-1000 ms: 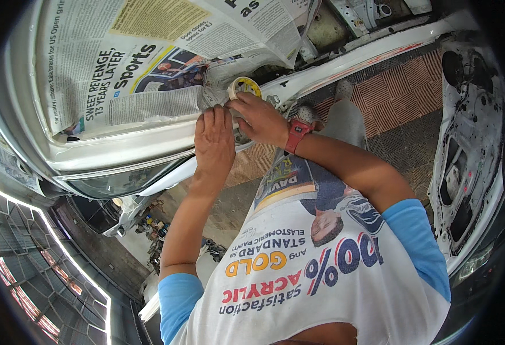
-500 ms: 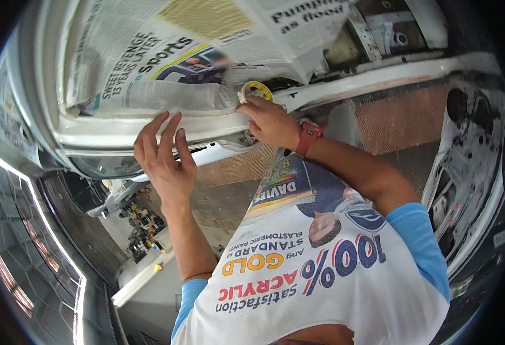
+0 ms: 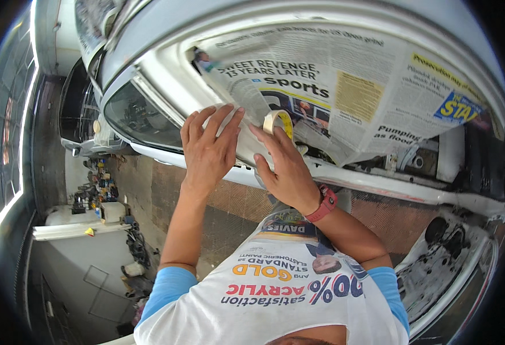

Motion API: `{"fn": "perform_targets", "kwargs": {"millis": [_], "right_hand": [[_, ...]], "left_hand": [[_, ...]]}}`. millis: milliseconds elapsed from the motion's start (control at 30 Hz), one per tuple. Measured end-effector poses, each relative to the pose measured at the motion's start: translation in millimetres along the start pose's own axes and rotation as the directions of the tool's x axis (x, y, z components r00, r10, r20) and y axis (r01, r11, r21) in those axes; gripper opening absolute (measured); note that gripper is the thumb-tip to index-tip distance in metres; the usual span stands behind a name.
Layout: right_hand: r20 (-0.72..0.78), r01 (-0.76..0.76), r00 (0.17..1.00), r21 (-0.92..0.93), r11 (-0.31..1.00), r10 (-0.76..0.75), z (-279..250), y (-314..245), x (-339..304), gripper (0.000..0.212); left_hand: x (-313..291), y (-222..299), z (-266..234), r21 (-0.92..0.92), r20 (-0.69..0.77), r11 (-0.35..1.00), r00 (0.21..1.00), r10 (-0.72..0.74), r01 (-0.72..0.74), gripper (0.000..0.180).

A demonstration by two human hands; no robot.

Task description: The person gathers newspapers and masking tape from a cluttered workbench, walks to a white sedan with its roof interior exposed, and tapes the newspapers over the roof opening. The person smooths the paper and secures it with multiple strips of tape along the roof edges.

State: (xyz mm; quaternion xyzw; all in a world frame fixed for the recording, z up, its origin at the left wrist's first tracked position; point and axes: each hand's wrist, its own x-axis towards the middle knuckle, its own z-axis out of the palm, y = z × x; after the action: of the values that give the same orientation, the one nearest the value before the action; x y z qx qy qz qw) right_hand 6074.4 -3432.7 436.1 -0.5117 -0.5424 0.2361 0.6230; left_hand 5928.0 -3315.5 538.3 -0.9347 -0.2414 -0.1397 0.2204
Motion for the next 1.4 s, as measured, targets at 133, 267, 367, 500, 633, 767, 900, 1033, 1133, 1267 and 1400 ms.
{"fn": "perform_targets", "kwargs": {"millis": [133, 267, 367, 500, 633, 767, 900, 1033, 1133, 1267, 1400], "right_hand": [[-0.045, 0.116, 0.992, -0.119, 0.986, -0.122, 9.5, -14.3, 42.0, 0.062], [-0.072, 0.122, 0.988, -0.169, 0.978, -0.136, 17.1, -22.2, 64.3, 0.060], [-0.087, 0.111, 0.988, -0.155, 0.982, -0.126, 18.3, -29.0, 69.6, 0.059], [-0.135, 0.114, 0.980, -0.201, 0.973, -0.143, 16.8, -34.0, 62.6, 0.057], [-0.132, -0.005, 0.991, -0.129, 0.992, -0.012, 16.6, -47.6, 56.4, 0.053], [-0.163, -0.005, 0.986, -0.144, 0.990, -0.019, 26.5, -56.7, 68.5, 0.049], [-0.169, 0.059, 0.980, -0.269, 0.961, -0.108, 43.3, -46.8, 97.3, 0.049], [-0.273, 0.065, 0.942, -0.417, 0.907, -0.193, 62.0, -46.5, 110.7, 0.049], [-0.246, 0.033, 0.944, -0.593, 0.804, -0.221, 71.0, -59.5, 111.3, 0.052], [-0.086, 0.121, 0.972, -0.610, 0.783, -0.217, 43.2, -68.7, 94.8, 0.060], [0.025, -0.104, 0.994, -0.173, 0.979, 0.110, 25.7, -99.6, 34.0, 0.072]], "left_hand": [[16.0, -24.5, -9.8, 0.113, 0.002, 0.991, 0.997, 0.077, -0.077, 0.030], [23.4, -50.0, -8.1, 0.207, -0.073, 0.970, 0.987, 0.146, -0.128, 0.032], [28.3, -63.5, -11.4, 0.206, -0.134, 0.971, 0.979, 0.153, -0.123, 0.029], [39.1, -82.7, -17.8, 0.232, -0.187, 0.964, 0.966, 0.176, -0.130, 0.035], [43.8, -97.6, -18.6, 0.227, -0.179, 0.951, 0.951, 0.251, -0.208, 0.042], [33.5, -93.9, -25.1, 0.090, -0.318, 0.994, 0.944, 0.091, -0.065, 0.037], [-1.6, -89.8, -31.0, -0.198, -0.394, 0.972, 0.897, -0.199, 0.129, 0.034], [-41.8, -69.7, -12.8, -0.430, -0.349, 0.884, 0.869, -0.350, 0.183, 0.030], [-57.5, -53.1, 9.0, -0.583, -0.337, 0.801, 0.857, -0.390, 0.136, 0.030], [-61.2, -29.1, 15.0, -0.831, -0.261, 0.555, 0.867, -0.425, 0.022, 0.031], [-54.5, -18.3, 3.4, -0.996, 0.009, 0.072, 0.906, -0.424, 0.044, 0.039]]}}
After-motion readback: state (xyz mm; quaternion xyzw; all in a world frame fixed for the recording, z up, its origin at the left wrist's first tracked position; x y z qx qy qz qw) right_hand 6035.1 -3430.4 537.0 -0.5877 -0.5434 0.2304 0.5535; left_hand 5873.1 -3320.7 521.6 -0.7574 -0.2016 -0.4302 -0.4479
